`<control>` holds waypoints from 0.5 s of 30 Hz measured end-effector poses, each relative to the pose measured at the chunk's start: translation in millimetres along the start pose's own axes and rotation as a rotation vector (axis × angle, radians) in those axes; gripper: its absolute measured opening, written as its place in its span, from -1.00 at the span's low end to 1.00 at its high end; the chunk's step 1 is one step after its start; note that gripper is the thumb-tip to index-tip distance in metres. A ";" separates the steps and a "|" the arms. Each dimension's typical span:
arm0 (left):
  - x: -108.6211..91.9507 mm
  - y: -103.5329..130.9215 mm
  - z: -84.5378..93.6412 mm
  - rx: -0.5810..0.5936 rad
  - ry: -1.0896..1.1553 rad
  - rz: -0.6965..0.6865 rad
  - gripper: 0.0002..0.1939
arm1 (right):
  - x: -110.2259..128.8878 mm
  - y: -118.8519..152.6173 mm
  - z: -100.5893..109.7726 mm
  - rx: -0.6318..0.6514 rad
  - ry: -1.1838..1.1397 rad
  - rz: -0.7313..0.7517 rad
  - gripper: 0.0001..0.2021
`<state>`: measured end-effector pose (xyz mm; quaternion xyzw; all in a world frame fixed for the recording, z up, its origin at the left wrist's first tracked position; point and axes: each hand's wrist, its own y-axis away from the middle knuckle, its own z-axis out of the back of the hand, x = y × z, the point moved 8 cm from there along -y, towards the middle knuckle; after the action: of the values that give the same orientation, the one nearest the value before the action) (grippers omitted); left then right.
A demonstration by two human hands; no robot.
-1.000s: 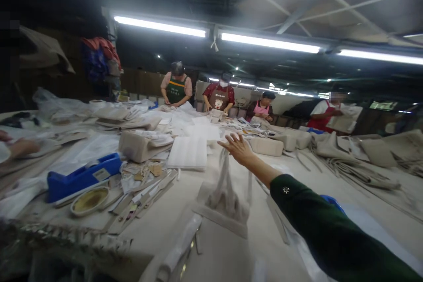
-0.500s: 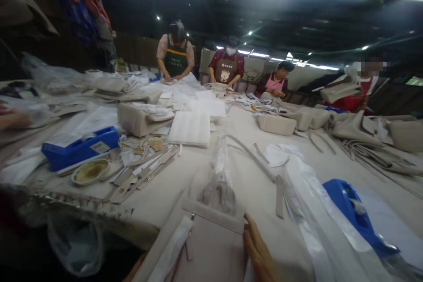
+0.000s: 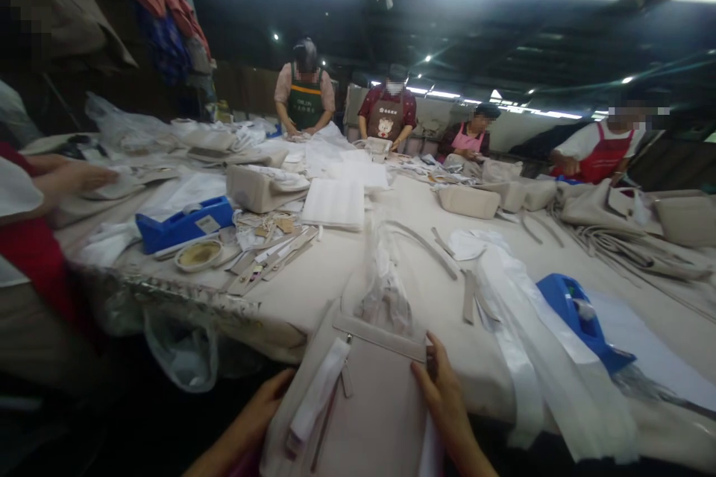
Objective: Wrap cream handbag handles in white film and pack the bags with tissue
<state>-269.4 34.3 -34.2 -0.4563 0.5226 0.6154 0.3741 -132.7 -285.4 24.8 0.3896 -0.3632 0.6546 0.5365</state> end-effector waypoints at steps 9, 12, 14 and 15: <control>-50.7 -0.3 -21.3 -0.027 0.077 -0.110 -0.52 | 35.9 -14.1 11.3 0.014 0.014 0.017 -0.33; -47.3 -3.8 -27.0 -0.074 -0.021 -0.148 -0.58 | 27.8 -16.6 15.0 0.020 0.003 0.006 -0.38; -58.7 2.2 -19.3 -0.218 -0.217 -0.252 -0.61 | 17.8 -13.1 21.0 -0.001 -0.020 0.001 -0.44; -69.3 8.7 -17.0 -0.295 -0.338 -0.324 -0.61 | 14.0 -9.5 25.9 -0.028 -0.014 0.009 -0.46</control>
<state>-253.6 17.2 33.7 -0.4742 0.2775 0.6846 0.4790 -121.9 -301.2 49.2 0.3848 -0.3779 0.6491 0.5365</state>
